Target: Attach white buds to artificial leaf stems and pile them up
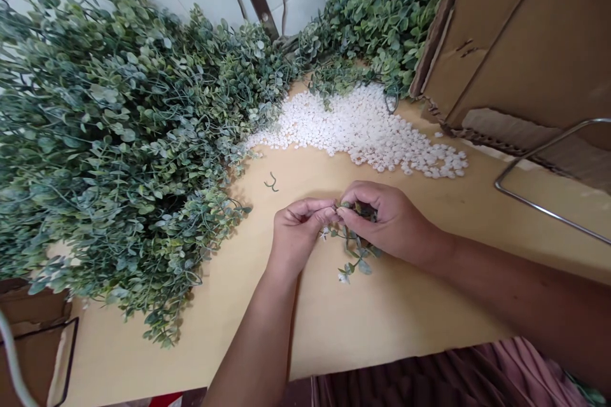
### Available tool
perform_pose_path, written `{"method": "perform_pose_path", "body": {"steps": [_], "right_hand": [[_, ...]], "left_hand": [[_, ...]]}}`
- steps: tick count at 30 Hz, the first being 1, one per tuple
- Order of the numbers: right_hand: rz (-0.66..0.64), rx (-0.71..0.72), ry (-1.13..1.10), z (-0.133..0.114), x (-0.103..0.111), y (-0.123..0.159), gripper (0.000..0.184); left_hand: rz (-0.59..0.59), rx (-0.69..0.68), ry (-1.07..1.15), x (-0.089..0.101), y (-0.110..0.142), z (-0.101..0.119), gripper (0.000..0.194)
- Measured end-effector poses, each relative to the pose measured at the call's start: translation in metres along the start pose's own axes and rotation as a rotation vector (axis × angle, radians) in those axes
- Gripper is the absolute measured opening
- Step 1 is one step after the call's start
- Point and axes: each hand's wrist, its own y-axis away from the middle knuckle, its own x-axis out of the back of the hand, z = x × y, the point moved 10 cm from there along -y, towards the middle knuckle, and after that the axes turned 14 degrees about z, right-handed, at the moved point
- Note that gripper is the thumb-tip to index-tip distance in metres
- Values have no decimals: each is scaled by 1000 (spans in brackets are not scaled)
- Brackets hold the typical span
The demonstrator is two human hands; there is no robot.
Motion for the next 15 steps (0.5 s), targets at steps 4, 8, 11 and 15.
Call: {"method": "perform_pose_path", "body": {"steps": [4,8,11,15], "right_hand": [[-10,-49,-9,5,-2,1,13],[-26,-104,-11,12,-5,2,14],[-17,-124,1,15,-4,2,14],[-11,-129,11,16,-3,1,14]], "left_hand": [[-23,-5,9,-2,-1,-1,22],[-29,-2,21,-4,-2,-1,23],[-35,2,28,-6,-2,-2,24],[-24,18,56,-6,-3,-3,24]]}}
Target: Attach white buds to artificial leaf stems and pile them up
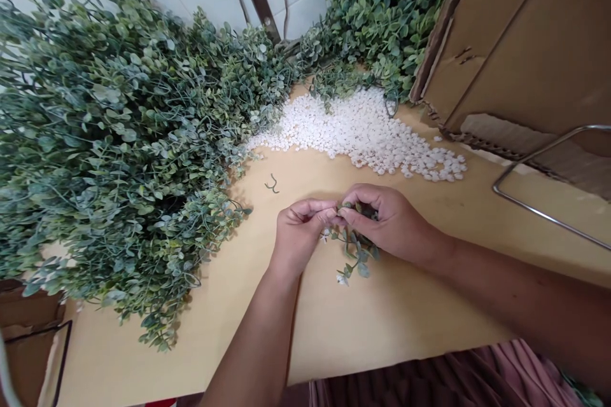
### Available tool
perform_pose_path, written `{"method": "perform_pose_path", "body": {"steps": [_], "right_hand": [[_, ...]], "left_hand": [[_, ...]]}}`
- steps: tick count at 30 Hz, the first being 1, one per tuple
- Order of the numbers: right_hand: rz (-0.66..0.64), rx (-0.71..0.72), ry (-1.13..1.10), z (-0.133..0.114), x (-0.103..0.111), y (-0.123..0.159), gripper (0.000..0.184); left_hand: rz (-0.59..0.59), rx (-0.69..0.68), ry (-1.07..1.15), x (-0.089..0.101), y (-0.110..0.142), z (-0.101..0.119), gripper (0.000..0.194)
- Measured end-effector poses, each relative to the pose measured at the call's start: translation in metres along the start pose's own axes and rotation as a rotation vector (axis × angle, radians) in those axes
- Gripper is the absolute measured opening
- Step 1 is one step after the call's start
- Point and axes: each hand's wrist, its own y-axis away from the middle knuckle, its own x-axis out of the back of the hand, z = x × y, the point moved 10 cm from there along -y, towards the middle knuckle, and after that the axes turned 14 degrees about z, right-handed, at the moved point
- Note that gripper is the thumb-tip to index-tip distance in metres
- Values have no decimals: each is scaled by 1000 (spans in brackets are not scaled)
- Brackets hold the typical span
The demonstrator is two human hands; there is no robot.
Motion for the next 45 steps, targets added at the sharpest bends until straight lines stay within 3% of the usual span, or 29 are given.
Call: {"method": "perform_pose_path", "body": {"steps": [12,23,29,35,45], "right_hand": [[22,-21,-56,-1,4,-4,14],[35,37,-85,-8,4,-3,13],[31,-40,-170,-7,7,-7,15],[24,-57,-177,-5,6,-7,14],[64,52,-118,-14,8,-7,15]], "left_hand": [[69,19,13,2,0,0,26],[38,-1,30,1,-2,-2,21],[44,9,100,-2,-2,-4,21],[43,7,36,-1,-2,0,19],[59,5,111,-1,-3,-4,17]]}}
